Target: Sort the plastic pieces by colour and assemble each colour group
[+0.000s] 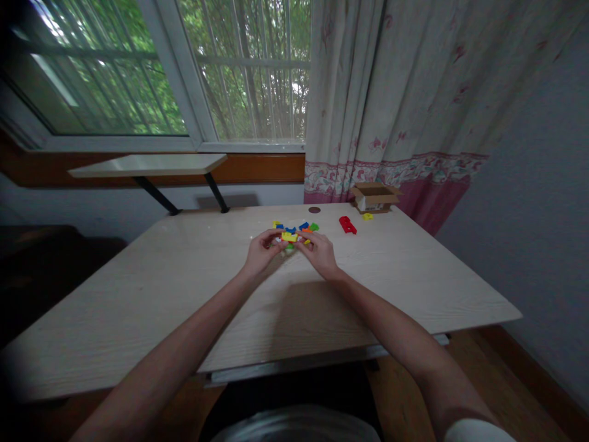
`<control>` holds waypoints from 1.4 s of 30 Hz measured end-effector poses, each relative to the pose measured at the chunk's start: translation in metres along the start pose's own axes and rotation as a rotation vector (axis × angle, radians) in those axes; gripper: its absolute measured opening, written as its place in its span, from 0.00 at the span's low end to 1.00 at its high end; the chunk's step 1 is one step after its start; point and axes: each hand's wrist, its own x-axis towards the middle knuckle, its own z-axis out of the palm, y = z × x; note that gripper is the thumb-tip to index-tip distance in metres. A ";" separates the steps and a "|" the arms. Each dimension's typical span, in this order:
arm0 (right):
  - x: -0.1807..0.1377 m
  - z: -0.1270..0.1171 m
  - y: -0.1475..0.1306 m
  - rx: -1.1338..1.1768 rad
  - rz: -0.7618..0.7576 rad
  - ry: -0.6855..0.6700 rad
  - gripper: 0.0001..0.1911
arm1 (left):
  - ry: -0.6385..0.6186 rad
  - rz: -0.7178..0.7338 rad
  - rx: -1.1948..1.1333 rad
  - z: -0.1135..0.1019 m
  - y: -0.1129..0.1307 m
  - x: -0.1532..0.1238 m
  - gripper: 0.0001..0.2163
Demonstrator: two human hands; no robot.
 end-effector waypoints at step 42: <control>0.001 0.003 0.003 0.167 0.101 -0.070 0.20 | -0.062 -0.142 -0.043 0.002 0.005 -0.003 0.17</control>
